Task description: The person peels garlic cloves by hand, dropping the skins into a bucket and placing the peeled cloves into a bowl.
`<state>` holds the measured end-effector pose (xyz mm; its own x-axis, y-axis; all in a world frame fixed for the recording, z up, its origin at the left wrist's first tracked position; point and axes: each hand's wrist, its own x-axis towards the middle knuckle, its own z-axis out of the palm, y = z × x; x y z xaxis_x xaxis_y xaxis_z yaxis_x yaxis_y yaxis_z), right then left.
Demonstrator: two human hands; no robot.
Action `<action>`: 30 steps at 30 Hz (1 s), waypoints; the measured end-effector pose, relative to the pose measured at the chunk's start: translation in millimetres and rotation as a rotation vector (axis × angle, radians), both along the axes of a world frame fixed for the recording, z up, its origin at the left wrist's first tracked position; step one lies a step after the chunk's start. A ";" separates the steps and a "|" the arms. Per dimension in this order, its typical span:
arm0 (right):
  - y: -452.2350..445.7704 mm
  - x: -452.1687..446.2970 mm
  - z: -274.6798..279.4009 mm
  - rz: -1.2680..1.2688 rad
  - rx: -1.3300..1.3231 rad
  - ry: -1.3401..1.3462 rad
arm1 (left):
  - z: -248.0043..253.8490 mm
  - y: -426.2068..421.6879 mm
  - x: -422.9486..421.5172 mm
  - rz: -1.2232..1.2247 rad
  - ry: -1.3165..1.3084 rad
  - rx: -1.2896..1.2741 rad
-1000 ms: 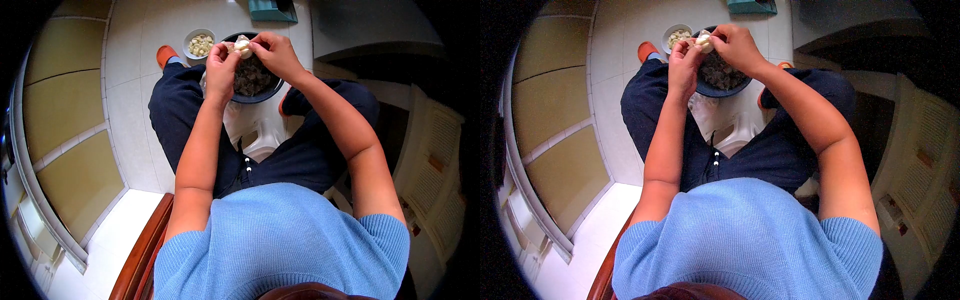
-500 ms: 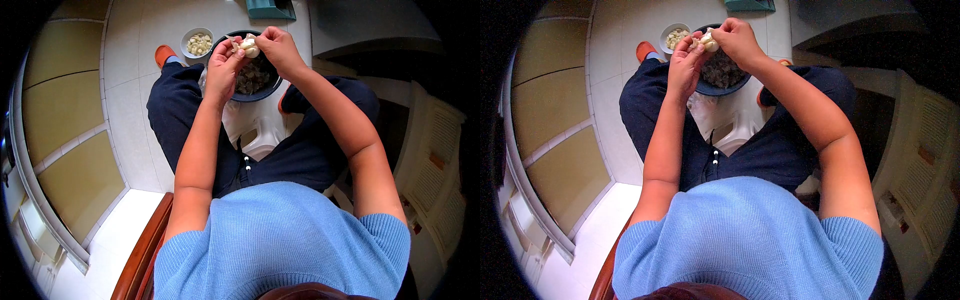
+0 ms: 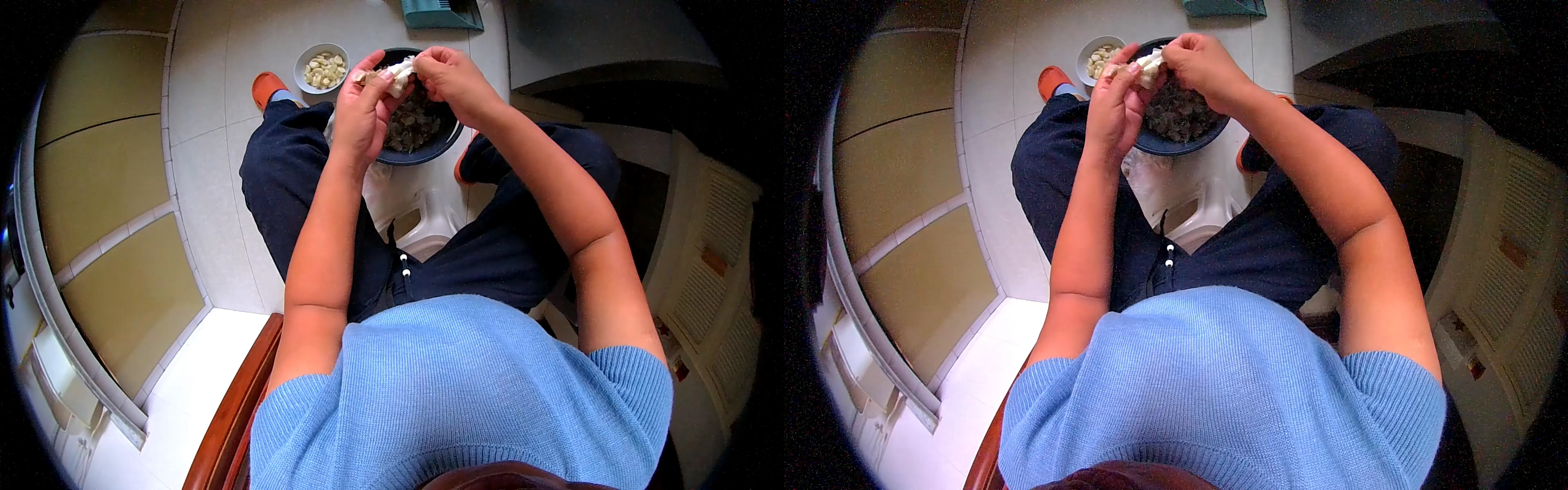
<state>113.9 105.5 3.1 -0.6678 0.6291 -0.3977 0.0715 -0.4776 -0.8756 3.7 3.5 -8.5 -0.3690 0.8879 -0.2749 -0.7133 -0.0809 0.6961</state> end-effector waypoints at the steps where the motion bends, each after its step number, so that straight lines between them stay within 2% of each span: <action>1: 1.2 0.4 0.2 0.000 0.000 0.000 | 1.1 -0.3 -0.7 0.000 0.000 0.000; 7: 18.5 5.2 -7.5 -0.131 0.075 -0.003 | 4.3 -5.2 -7.4 -0.055 -0.032 0.025; 9: 23.5 7.4 -10.0 -0.024 0.327 -0.167 | 2.5 -5.4 -10.4 -0.038 -0.050 0.037; 10: 23.1 6.7 -16.0 -0.023 0.327 -0.166 | 0.4 -4.7 -10.8 -0.037 -0.050 0.037; 12: 18.1 5.4 -26.5 0.093 0.746 -0.258 | -1.7 -3.2 -10.3 0.030 -0.014 0.016; 15: 12.0 4.1 -29.6 0.175 0.766 -0.280 | 1.6 -0.4 -7.5 0.126 -0.009 -0.045; 19: 6.6 2.0 -26.4 0.239 0.783 -0.251 | 0.0 -1.2 -8.8 0.080 0.085 -0.084; 21: 4.6 1.4 -16.8 0.281 0.776 -0.247 | -3.2 -1.5 -7.7 0.075 0.261 -0.138; 28: -6.1 2.0 2.8 0.214 0.805 0.052 | -6.8 0.5 -1.0 0.113 0.530 -0.195; 30: -6.6 1.6 -1.6 0.215 0.796 0.145 | -9.7 2.8 -0.4 0.143 0.913 -0.127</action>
<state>115.6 98.9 1.5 -0.8156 0.5389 0.2106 -0.0486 0.2989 -0.9531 3.3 6.3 -18.3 -0.5932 0.8007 0.0839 0.1258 -0.0107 0.9920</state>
